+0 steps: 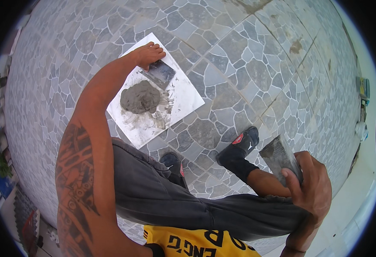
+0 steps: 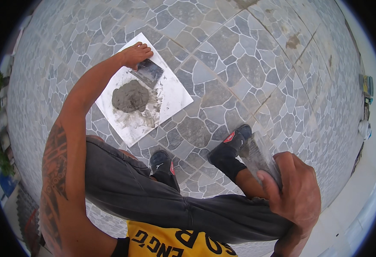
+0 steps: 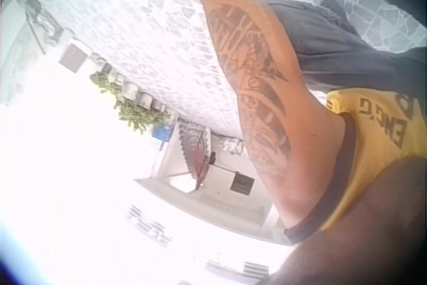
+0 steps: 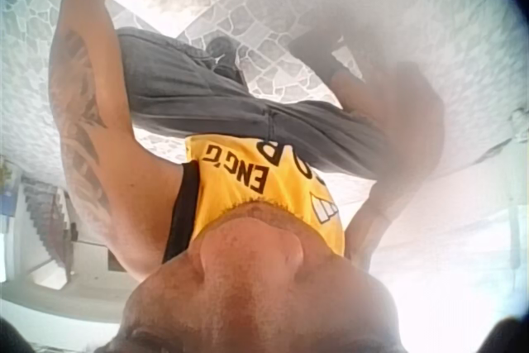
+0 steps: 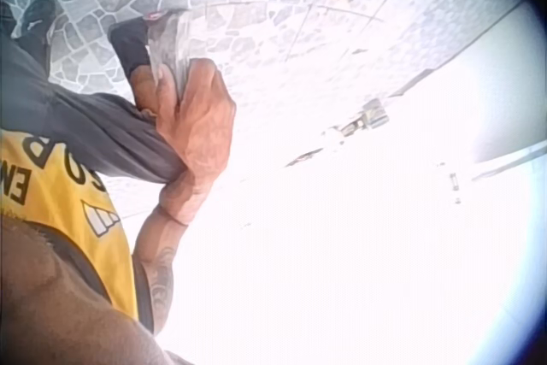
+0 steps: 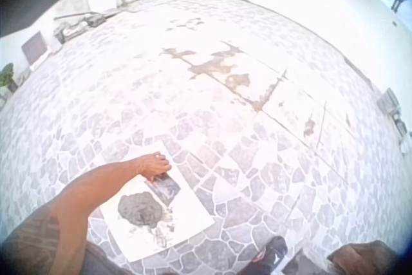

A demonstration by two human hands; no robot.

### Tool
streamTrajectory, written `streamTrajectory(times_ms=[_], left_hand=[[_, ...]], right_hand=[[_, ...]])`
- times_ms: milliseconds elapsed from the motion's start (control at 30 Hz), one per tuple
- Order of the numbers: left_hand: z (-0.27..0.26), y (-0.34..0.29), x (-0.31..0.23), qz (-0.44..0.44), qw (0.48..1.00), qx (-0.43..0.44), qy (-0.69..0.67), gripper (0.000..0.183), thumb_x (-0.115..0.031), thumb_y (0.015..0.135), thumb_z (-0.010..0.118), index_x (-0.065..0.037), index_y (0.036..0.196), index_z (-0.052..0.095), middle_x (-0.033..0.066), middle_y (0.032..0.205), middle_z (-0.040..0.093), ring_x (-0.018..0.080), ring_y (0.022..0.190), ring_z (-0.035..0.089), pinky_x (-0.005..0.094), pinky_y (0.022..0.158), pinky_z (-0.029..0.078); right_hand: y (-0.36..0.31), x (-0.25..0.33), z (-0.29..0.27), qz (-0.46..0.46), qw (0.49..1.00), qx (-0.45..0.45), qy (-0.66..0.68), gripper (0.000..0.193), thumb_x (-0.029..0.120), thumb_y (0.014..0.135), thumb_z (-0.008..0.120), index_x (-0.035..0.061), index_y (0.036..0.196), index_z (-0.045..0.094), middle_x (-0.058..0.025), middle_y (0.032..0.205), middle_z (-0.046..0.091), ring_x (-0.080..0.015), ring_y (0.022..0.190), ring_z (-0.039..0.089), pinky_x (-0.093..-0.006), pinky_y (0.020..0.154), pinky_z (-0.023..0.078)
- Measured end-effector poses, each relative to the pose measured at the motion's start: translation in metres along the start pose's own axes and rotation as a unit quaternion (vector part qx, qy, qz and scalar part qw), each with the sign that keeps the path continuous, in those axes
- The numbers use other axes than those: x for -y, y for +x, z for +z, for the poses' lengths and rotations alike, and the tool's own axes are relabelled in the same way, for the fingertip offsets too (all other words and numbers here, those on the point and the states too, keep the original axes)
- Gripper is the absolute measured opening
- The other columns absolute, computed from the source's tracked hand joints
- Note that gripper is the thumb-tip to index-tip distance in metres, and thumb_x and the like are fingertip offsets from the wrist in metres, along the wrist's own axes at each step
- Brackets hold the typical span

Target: Apply grout or mortar between the tiles on the floor using a putty knife and a trowel.

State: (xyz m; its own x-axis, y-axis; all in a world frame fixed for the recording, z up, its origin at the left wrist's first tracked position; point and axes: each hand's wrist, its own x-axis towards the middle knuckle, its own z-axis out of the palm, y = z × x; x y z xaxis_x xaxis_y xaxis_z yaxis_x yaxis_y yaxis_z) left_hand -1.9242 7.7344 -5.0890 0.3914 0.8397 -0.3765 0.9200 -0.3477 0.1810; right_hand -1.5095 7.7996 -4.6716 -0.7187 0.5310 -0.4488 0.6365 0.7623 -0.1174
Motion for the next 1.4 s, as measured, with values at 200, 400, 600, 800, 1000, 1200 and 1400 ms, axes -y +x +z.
streamTrajectory(times_ms=[200, 400, 600, 800, 1000, 1200, 1400], left_hand=[[-0.005, 0.011, -0.026, -0.008, 0.996, -0.051, -0.077, 0.080, -0.015, 0.051, 0.086, -0.011, 0.120, 0.046, 0.0082, 0.117, 0.047, 0.0261, 0.115, 0.047, 0.0394, 0.097, 0.037], [-0.010, 0.026, -0.052, 0.105, 0.994, 0.009, -0.013, 0.088, -0.014, 0.058, 0.084, -0.023, 0.134, 0.042, 0.0073, 0.126, 0.042, 0.0247, 0.120, 0.044, 0.0382, 0.094, 0.042], [-0.001, 0.027, -0.050, 0.113, 0.993, 0.026, 0.028, 0.086, -0.014, 0.059, 0.084, -0.026, 0.133, 0.041, 0.0090, 0.127, 0.040, 0.0256, 0.123, 0.042, 0.0382, 0.092, 0.044], [0.001, 0.032, -0.052, 0.131, 0.989, 0.019, 0.060, 0.076, -0.014, 0.058, 0.084, -0.021, 0.123, 0.045, 0.0087, 0.125, 0.041, 0.0251, 0.122, 0.042, 0.0382, 0.094, 0.042], [-0.003, 0.025, -0.055, 0.121, 0.991, 0.030, 0.039, 0.079, -0.017, 0.055, 0.086, -0.020, 0.122, 0.045, 0.0079, 0.122, 0.042, 0.0246, 0.120, 0.042, 0.0387, 0.094, 0.041], [0.002, 0.023, -0.054, 0.134, 0.988, 0.007, 0.075, 0.083, -0.019, 0.053, 0.088, -0.020, 0.123, 0.043, 0.0071, 0.120, 0.043, 0.0245, 0.118, 0.044, 0.0377, 0.094, 0.041], [-0.008, 0.017, -0.057, 0.106, 0.990, -0.002, 0.095, 0.078, -0.019, 0.053, 0.088, -0.013, 0.117, 0.043, 0.0070, 0.120, 0.044, 0.0240, 0.117, 0.046, 0.0374, 0.095, 0.042]], right_hand=[[-0.010, -0.006, 0.003, -0.002, 1.000, -0.014, -0.008, 0.029, 0.016, 0.077, 0.073, 0.0001, 0.088, 0.052, -0.0181, 0.073, 0.055, -0.0376, 0.064, 0.056, -0.0415, 0.057, 0.041], [-0.013, -0.003, 0.005, -0.007, 1.000, -0.020, 0.004, 0.029, 0.017, 0.077, 0.072, 0.0007, 0.089, 0.052, -0.0174, 0.074, 0.056, -0.0376, 0.065, 0.056, -0.0419, 0.059, 0.041], [-0.015, 0.004, 0.006, -0.006, 1.000, -0.026, -0.007, 0.028, 0.017, 0.077, 0.072, 0.0005, 0.089, 0.052, -0.0178, 0.073, 0.056, -0.0377, 0.064, 0.055, -0.0422, 0.059, 0.041], [-0.017, 0.004, 0.007, -0.002, 1.000, -0.017, 0.007, 0.027, 0.015, 0.078, 0.072, 0.0000, 0.088, 0.051, -0.0183, 0.073, 0.056, -0.0388, 0.064, 0.055, -0.0429, 0.058, 0.041], [-0.021, 0.003, 0.010, -0.011, 0.999, -0.032, -0.002, 0.027, 0.015, 0.079, 0.071, -0.0003, 0.087, 0.051, -0.0191, 0.072, 0.055, -0.0398, 0.063, 0.055, -0.0434, 0.056, 0.041], [-0.023, 0.008, 0.010, -0.005, 1.000, -0.020, 0.011, 0.027, 0.015, 0.079, 0.071, -0.0006, 0.086, 0.050, -0.0196, 0.069, 0.054, -0.0399, 0.059, 0.054, -0.0432, 0.053, 0.040], [-0.025, 0.013, 0.011, -0.014, 1.000, -0.027, -0.007, 0.027, 0.015, 0.079, 0.072, -0.0002, 0.087, 0.051, -0.0185, 0.070, 0.053, -0.0388, 0.061, 0.054, -0.0431, 0.055, 0.040]])
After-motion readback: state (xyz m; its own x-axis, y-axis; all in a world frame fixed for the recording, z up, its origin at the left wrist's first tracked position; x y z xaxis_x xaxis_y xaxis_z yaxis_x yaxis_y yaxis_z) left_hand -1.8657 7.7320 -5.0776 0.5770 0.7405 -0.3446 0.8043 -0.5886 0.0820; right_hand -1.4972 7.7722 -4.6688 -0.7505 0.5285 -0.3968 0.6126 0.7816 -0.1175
